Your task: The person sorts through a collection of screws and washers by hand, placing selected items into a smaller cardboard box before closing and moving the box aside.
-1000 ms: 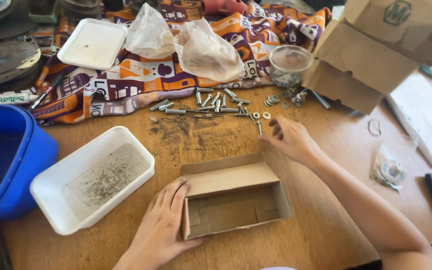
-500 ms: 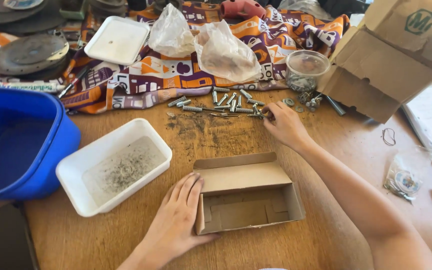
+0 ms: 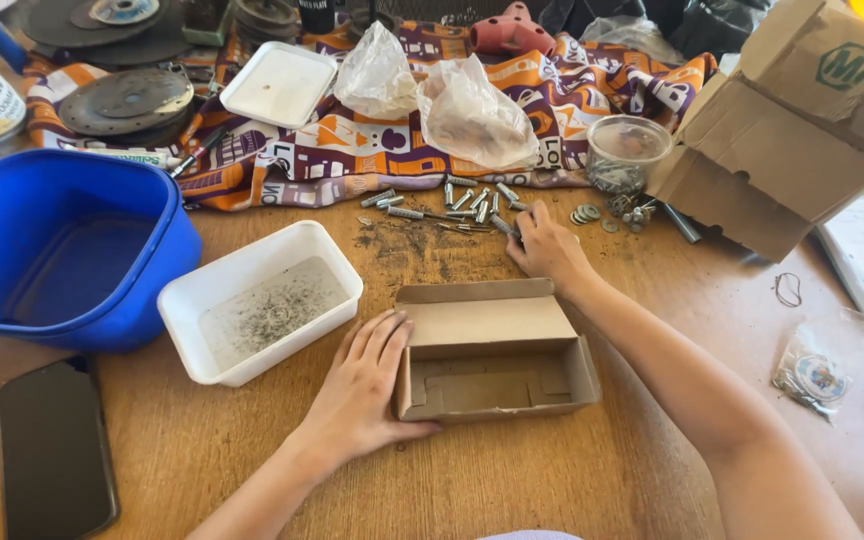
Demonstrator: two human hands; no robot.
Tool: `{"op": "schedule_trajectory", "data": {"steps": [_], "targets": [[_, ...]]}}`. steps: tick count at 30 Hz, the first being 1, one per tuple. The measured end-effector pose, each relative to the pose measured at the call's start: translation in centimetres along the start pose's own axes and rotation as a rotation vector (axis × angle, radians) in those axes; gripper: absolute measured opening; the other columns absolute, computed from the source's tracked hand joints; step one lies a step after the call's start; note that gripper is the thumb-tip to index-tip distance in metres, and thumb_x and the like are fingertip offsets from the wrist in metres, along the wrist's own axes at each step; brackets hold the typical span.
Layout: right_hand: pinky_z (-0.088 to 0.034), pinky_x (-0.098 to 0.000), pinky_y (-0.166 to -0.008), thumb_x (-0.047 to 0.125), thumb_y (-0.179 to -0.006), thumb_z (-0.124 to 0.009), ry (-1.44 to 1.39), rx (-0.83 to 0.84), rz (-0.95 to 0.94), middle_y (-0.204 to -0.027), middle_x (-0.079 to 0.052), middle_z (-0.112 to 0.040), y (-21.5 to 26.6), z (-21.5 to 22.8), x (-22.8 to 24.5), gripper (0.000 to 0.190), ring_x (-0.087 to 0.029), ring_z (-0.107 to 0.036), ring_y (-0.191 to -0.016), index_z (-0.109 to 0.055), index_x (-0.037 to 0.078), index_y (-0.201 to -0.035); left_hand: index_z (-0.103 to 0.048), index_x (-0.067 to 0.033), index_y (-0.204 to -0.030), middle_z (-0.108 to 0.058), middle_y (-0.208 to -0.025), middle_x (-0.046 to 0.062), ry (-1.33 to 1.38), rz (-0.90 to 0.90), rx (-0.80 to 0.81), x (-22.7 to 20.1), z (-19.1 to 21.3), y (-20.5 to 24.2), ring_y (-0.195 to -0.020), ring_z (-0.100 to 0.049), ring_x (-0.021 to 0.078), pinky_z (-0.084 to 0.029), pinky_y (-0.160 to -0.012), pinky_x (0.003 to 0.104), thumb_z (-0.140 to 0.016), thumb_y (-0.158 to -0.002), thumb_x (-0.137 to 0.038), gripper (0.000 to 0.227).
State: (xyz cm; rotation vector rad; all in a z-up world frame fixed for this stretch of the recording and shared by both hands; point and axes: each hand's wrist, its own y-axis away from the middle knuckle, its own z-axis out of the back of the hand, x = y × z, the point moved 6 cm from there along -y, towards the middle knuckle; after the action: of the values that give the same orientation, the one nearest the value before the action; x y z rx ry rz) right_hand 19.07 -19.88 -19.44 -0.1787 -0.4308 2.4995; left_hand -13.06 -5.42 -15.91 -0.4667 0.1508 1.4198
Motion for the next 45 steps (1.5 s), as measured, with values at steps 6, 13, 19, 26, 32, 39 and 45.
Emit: {"op": "schedule_trajectory", "data": {"steps": [6, 13, 19, 26, 32, 39, 45], "targets": [[-0.051, -0.0443, -0.04, 0.057, -0.103, -0.053, 0.074, -0.024, -0.02, -0.098, -0.013, -0.05, 0.5, 0.2, -0.3, 0.052, -0.031, -0.058, -0.051, -0.051, 0.005, -0.1, -0.022, 0.0008, -0.158, -0.027, -0.164, 0.017, 0.079, 0.046, 0.059, 0.4, 0.4, -0.6, -0.151, -0.022, 0.0337, -0.016, -0.123, 0.052, -0.09, -0.066, -0.073, 0.136], [-0.058, -0.0546, -0.069, 0.053, -0.093, -0.06, -0.03, 0.018, -0.156, -0.097, -0.006, -0.051, 2.6, 1.4, -1.0, 0.04, -0.048, -0.07, -0.074, -0.053, 0.014, -0.099, -0.019, -0.0018, -0.16, -0.031, -0.16, 0.021, 0.193, 0.087, 0.028, 0.9, 2.0, -0.6, -0.15, -0.027, 0.0398, -0.024, -0.124, 0.059, -0.093, -0.058, -0.068, 0.142], [-0.056, -0.0421, -0.071, 0.051, -0.091, -0.056, 0.067, -0.002, -0.015, -0.089, 0.001, -0.053, 3.4, -1.7, -2.6, 0.03, -0.033, -0.073, -0.078, -0.053, 0.022, -0.096, -0.028, -0.0077, -0.158, -0.029, -0.164, 0.016, 0.222, 0.038, 0.036, 1.5, 2.1, -1.0, -0.149, -0.031, 0.0384, -0.028, -0.125, 0.052, -0.095, -0.055, -0.065, 0.135], [-0.048, -0.0529, -0.065, 0.027, -0.104, -0.045, -0.16, 0.068, -0.086, -0.079, -0.013, -0.072, 3.0, 3.1, 1.0, 0.03, -0.035, -0.067, -0.062, -0.059, 0.008, -0.085, -0.02, -0.0117, -0.16, -0.012, -0.172, 0.006, 0.333, 0.107, 0.116, 0.9, 2.1, -0.8, -0.155, -0.02, 0.0275, -0.019, -0.124, 0.046, -0.095, -0.07, -0.049, 0.123], [-0.046, -0.0451, -0.053, 0.039, -0.105, -0.059, -0.079, -0.219, 0.137, -0.065, -0.004, -0.063, 3.4, 3.3, 1.4, 0.044, -0.023, -0.053, -0.047, -0.056, 0.011, -0.071, -0.017, -0.0156, -0.161, -0.011, -0.173, 0.002, 0.268, 0.119, 0.115, 1.6, 1.3, -1.0, -0.155, -0.021, 0.0242, -0.02, -0.123, 0.043, -0.096, -0.068, -0.053, 0.127], [-0.042, -0.046, -0.061, 0.054, -0.105, -0.049, -0.141, -0.043, 0.043, -0.066, -0.007, -0.06, 3.3, 2.9, 1.4, 0.048, -0.026, -0.051, -0.049, -0.047, 0.011, -0.082, -0.012, -0.0175, -0.162, -0.006, -0.174, -0.001, 0.226, 0.186, 0.179, 1.1, 1.7, -0.8, -0.156, -0.018, 0.0229, -0.019, -0.124, 0.045, -0.094, -0.07, -0.055, 0.129], [-0.038, -0.0442, -0.048, 0.021, -0.1, -0.06, -0.119, -0.272, 0.136, -0.065, -0.003, -0.065, 4.1, 4.0, 2.0, 0.022, -0.022, -0.055, -0.049, -0.055, 0.012, -0.08, -0.014, -0.0172, -0.161, -0.007, -0.174, -0.001, 0.219, 0.19, 0.189, 1.0, 1.9, -0.7, -0.155, -0.02, 0.0234, -0.021, -0.123, 0.048, -0.095, -0.067, -0.056, 0.13]]}}
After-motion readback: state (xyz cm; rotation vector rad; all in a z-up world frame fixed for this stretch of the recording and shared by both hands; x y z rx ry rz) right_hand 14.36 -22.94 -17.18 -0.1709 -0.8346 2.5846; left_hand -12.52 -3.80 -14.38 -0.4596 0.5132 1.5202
